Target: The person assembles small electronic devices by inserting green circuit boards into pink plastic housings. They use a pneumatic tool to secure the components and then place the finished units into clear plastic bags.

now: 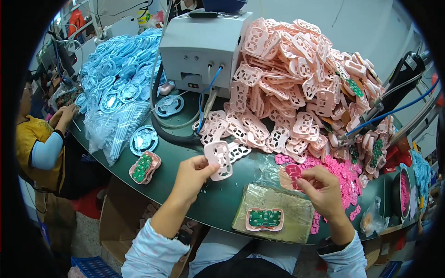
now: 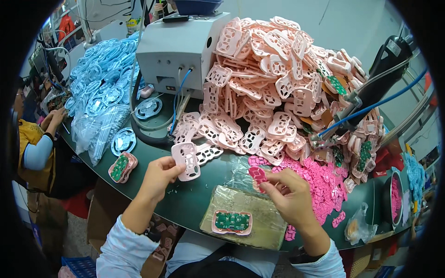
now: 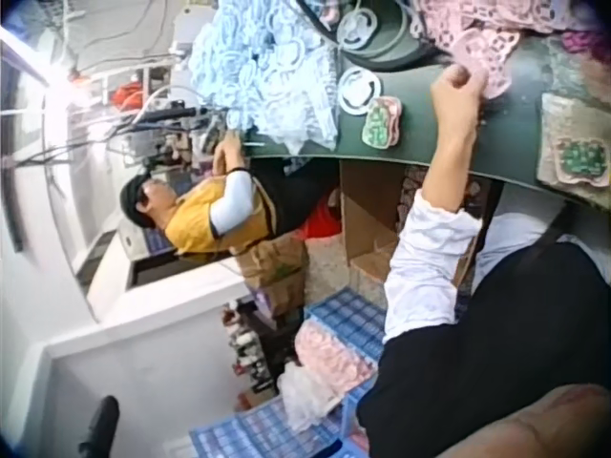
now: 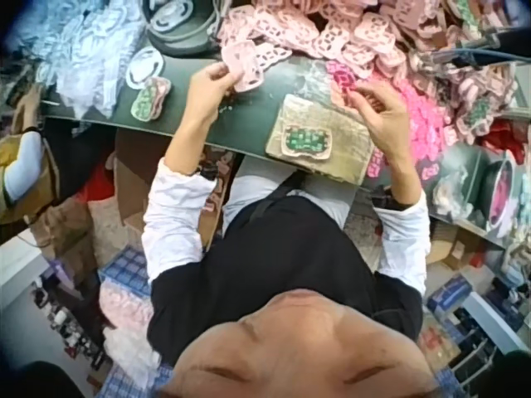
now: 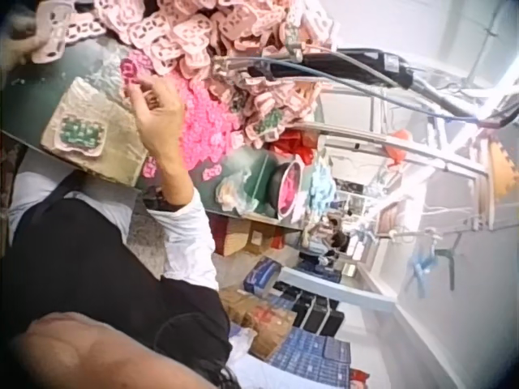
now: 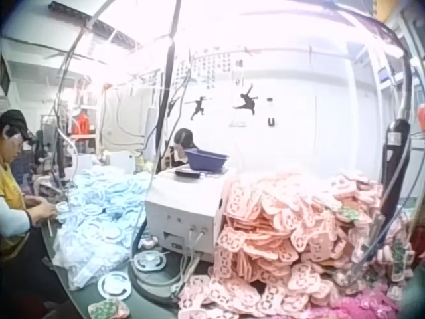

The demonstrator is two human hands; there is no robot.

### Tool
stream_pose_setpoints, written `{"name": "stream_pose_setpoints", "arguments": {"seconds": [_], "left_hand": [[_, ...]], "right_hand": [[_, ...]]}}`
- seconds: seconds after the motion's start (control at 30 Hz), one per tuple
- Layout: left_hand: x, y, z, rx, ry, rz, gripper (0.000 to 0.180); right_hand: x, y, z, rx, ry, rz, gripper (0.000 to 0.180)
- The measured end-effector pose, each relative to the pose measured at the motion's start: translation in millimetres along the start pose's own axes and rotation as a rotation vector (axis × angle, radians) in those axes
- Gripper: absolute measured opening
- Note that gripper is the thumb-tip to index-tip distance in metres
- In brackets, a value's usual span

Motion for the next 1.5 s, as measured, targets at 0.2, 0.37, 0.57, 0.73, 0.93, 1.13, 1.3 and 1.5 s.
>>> {"name": "stream_pose_setpoints", "arguments": {"seconds": [0.2, 0.37, 0.57, 0.73, 0.93, 1.13, 1.3, 1.5], "left_hand": [[-43, 74, -118, -1.063, 0.243, 0.412, 0.024], [-68, 66, -135, -1.125, -0.002, 0.283, 0.023], [-92, 51, -130, -0.663, -0.332, 0.184, 0.046], [-108, 19, -123, -0.043, -0.593, -0.278, 0.058], [-114, 12, -117, -0.072, -0.542, -0.304, 0.051], [-119, 3, -118, -0.038, -0.491, -0.507, 0.048], [-119, -2, -119, -0.027, -0.457, -0.399, 0.049], [-121, -5, -111, 0.234, -0.600, -0.529, 0.050]], "right_hand": [[-27, 2, -17, -0.410, 0.102, 0.914, 0.010], [-80, -12, -47, -0.738, -0.096, 1.186, 0.012], [-72, -11, -49, -0.576, 0.001, 1.047, 0.009], [-62, -16, -44, -0.418, 0.003, 0.982, 0.010], [-59, -15, -45, -0.436, 0.098, 0.867, 0.013], [-49, -11, -49, -0.391, 0.267, 0.816, 0.033], [-55, -10, -52, -0.427, 0.215, 0.823, 0.032], [-29, -31, -35, -0.203, 0.038, 0.739, 0.044]]}}
Point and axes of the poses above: each hand's wrist, its own z-axis towards the middle knuckle, its own x-axis out of the back of the hand, y = z × x, the point moved 10 cm from there along z, towards the middle knuckle, and after that the axes turned 13 degrees about x, right-handed, at the moved point
